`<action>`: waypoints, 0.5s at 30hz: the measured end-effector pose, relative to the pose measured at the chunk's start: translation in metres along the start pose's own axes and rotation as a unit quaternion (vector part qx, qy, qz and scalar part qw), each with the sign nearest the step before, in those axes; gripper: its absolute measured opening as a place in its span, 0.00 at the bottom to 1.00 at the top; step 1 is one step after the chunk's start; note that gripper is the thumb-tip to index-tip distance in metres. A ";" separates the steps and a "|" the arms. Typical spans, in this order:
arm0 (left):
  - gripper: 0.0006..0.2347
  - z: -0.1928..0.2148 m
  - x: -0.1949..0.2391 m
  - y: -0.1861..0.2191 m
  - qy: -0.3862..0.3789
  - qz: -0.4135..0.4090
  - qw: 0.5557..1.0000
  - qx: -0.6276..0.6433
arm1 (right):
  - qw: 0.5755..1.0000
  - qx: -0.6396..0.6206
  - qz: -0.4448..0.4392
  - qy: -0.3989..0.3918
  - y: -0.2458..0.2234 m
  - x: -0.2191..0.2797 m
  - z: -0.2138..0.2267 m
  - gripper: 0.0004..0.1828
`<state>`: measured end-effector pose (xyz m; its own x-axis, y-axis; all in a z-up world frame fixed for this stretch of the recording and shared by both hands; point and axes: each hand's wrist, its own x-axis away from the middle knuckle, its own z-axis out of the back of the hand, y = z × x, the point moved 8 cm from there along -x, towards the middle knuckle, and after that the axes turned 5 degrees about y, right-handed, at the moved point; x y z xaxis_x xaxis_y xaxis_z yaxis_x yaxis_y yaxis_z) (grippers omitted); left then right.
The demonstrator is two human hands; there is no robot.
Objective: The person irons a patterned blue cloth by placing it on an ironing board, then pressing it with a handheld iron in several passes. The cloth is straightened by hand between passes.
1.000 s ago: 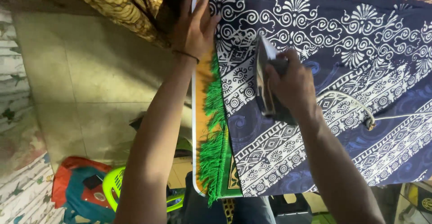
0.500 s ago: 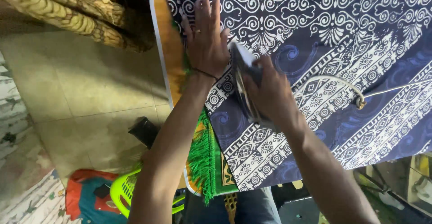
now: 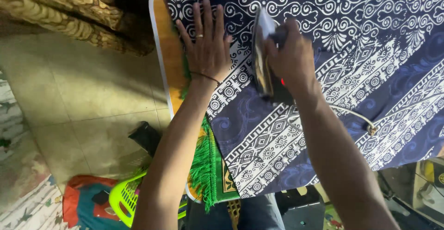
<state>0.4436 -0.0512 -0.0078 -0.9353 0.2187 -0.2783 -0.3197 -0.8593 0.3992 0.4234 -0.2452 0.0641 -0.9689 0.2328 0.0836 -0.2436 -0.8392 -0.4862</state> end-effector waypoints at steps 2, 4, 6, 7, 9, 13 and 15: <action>0.30 0.002 -0.003 0.004 -0.015 0.003 1.000 -0.012 | 0.999 -0.020 0.046 0.018 0.003 -0.041 -0.004 0.22; 0.30 0.005 -0.007 0.005 -0.027 0.008 0.999 -0.025 | 0.994 -0.041 0.095 0.037 -0.001 -0.067 -0.003 0.22; 0.30 0.005 -0.008 0.003 -0.049 0.020 0.998 -0.028 | 0.989 -0.010 0.125 0.082 -0.007 -0.076 0.004 0.25; 0.30 0.005 -0.007 0.003 -0.048 0.018 0.998 -0.028 | 0.989 -0.010 0.125 0.084 -0.010 -0.059 0.010 0.25; 0.29 0.005 -0.005 0.002 -0.046 0.013 0.999 -0.021 | 0.999 -0.035 0.038 -0.007 -0.004 -0.030 0.005 0.21; 0.30 0.008 -0.005 0.002 0.002 0.004 1.000 0.008 | 0.996 -0.068 -0.003 -0.062 -0.003 0.078 0.015 0.19; 0.31 0.007 -0.007 0.001 -0.017 0.021 1.000 0.005 | 0.978 0.010 -0.161 -0.132 0.024 0.129 0.008 0.23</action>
<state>0.4484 -0.0503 0.0004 -0.9524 0.1988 -0.2312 -0.2817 -0.8638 0.4178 0.2928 -0.2392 0.0703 -0.8186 0.3538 0.4524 -0.5362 -0.7530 -0.3813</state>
